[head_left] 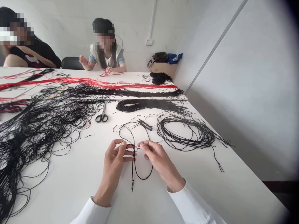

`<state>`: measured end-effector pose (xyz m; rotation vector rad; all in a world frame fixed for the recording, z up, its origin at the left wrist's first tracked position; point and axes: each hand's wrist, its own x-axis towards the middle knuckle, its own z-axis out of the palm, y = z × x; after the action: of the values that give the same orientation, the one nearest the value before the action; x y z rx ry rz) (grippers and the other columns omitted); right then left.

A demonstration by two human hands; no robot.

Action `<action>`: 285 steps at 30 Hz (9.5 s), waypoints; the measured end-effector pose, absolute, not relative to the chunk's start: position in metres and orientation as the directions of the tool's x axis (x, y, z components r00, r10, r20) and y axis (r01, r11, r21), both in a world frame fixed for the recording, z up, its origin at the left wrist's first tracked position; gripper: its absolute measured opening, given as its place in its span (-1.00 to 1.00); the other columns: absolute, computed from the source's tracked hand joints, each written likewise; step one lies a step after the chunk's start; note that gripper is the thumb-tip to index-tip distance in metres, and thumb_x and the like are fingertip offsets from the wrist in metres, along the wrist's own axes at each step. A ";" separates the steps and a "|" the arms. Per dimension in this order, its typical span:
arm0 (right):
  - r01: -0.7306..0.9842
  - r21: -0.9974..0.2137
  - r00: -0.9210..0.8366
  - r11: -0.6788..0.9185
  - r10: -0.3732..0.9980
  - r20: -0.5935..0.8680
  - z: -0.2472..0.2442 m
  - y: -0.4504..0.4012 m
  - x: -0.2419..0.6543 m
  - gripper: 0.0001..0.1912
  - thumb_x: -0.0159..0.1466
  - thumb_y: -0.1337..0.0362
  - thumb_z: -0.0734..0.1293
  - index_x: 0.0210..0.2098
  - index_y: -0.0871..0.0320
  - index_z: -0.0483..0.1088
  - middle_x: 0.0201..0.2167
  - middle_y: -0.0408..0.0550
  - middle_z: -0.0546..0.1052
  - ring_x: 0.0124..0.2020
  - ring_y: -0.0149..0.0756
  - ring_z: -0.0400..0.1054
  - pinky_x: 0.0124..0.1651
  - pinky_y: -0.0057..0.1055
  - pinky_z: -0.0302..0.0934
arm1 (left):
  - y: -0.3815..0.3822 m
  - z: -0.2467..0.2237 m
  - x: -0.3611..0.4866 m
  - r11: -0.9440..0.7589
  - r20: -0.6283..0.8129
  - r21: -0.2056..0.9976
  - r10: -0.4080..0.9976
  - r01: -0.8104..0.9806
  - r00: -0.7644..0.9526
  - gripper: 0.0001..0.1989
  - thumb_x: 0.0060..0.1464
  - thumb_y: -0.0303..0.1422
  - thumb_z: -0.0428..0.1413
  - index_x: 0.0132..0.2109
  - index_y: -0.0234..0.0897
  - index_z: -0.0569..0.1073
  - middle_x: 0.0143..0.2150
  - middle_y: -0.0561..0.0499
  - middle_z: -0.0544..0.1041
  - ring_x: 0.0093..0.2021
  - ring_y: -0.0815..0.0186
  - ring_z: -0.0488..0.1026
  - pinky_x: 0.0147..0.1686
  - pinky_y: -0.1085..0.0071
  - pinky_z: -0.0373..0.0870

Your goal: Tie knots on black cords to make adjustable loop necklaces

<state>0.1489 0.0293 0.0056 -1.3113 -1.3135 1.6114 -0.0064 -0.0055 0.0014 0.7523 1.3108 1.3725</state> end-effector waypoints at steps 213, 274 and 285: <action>0.299 -0.951 -0.463 0.082 0.884 -0.070 -0.004 0.047 0.151 -0.78 0.36 0.11 0.29 -0.23 0.14 0.43 -0.53 -0.23 0.36 -0.50 -0.41 0.24 -0.37 -0.43 0.20 | 0.008 0.007 -0.018 0.212 -0.200 0.951 0.977 0.225 -0.074 -0.70 0.02 -0.10 0.20 -0.40 -0.24 0.41 -0.58 0.21 -0.01 -0.59 0.45 -0.11 -0.57 0.46 -0.16; 0.258 -0.964 -0.441 0.071 0.896 -0.052 0.040 0.060 0.118 -0.71 0.32 0.06 0.32 -0.21 0.14 0.54 -0.21 -0.08 0.59 -0.25 -0.30 0.39 -0.14 -0.36 0.24 | -0.003 -0.001 -0.009 0.164 -0.269 0.855 0.951 -0.492 -0.151 -0.69 0.00 -0.18 0.37 -0.30 -0.35 0.55 -0.28 -0.09 0.58 -0.28 0.29 0.50 -0.24 0.38 0.49; 0.027 -0.998 -0.335 -0.060 0.940 -0.066 0.040 0.078 0.114 -0.70 0.18 0.04 0.43 -0.30 0.17 0.48 -0.33 -0.13 0.52 -0.28 -0.37 0.34 -0.14 -0.41 0.21 | -0.004 0.000 -0.008 0.236 -0.294 0.858 0.954 -0.456 -0.060 -0.69 0.06 -0.13 0.32 -0.32 -0.33 0.53 -0.33 -0.07 0.56 -0.32 0.29 0.47 -0.27 0.36 0.45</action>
<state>0.1137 0.0784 0.0401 -1.0872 -1.4393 1.5005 -0.0078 -0.0044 -0.0002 0.6092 1.0705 1.2764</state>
